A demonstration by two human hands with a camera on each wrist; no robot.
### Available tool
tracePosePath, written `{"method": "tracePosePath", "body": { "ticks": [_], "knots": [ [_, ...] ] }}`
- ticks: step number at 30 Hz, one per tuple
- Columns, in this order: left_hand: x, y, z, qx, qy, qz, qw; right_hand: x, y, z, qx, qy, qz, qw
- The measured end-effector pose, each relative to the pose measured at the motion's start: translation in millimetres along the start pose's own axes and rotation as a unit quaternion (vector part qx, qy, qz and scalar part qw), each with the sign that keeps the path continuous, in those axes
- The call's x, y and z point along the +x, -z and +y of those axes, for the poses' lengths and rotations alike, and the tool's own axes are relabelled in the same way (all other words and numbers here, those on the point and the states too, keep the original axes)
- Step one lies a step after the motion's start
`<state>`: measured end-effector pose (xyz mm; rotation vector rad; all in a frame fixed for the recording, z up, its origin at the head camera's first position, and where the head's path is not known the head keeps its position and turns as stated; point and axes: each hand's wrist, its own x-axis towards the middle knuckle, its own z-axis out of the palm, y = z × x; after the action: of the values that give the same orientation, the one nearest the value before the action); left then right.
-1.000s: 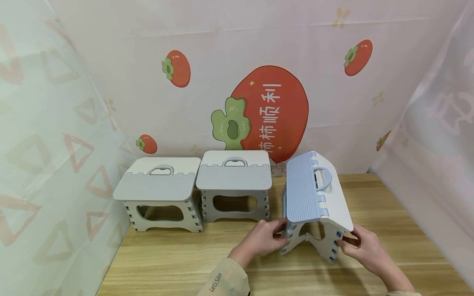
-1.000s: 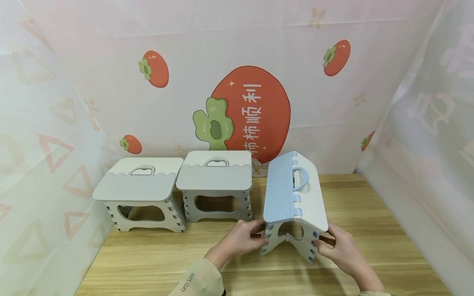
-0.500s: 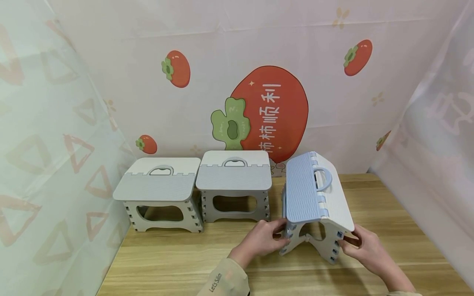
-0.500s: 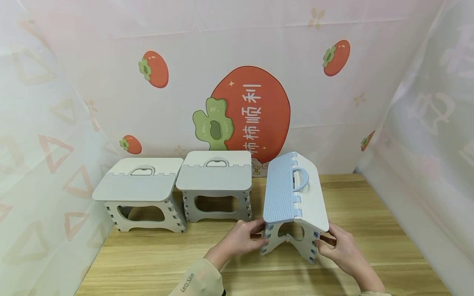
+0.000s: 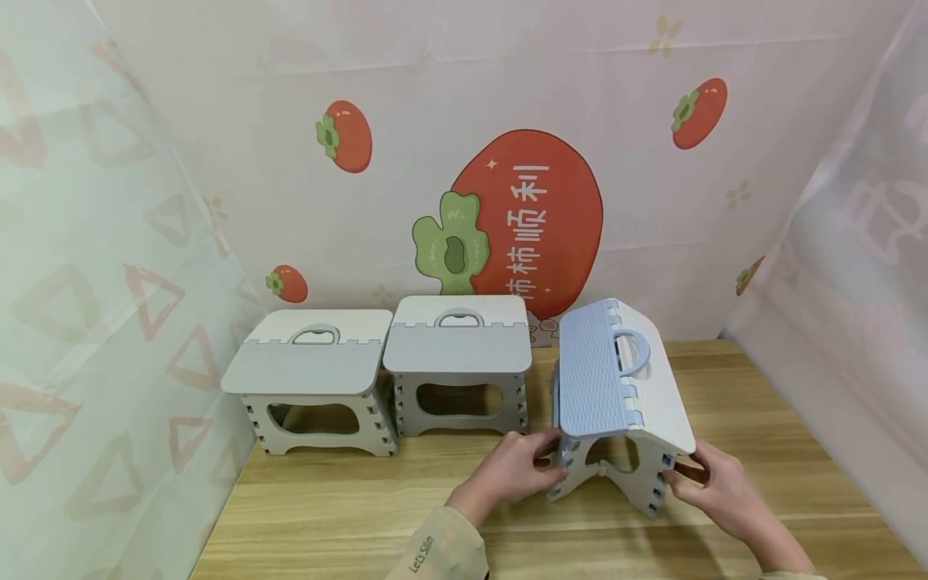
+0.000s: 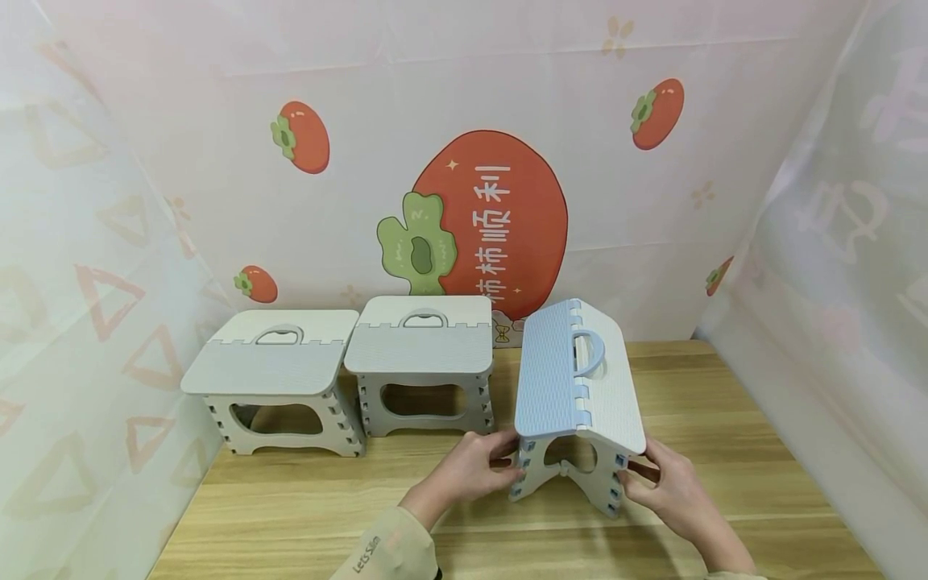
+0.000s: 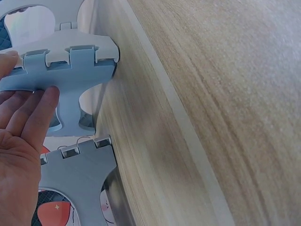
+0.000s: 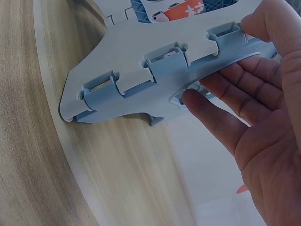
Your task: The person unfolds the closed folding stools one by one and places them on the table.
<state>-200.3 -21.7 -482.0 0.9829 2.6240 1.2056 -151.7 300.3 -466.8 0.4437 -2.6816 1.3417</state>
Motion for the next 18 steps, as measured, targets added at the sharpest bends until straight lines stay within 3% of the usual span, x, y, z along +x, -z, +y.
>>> {"method": "tracePosePath", "body": {
  "ticks": [18],
  "knots": [
    [-0.7, 1.5, 1.6, -0.014, 0.013, -0.004, 0.9998, -1.4, 1.2, 3.0, 0.005, 0.027, 0.022, 0.999]
  ]
}}
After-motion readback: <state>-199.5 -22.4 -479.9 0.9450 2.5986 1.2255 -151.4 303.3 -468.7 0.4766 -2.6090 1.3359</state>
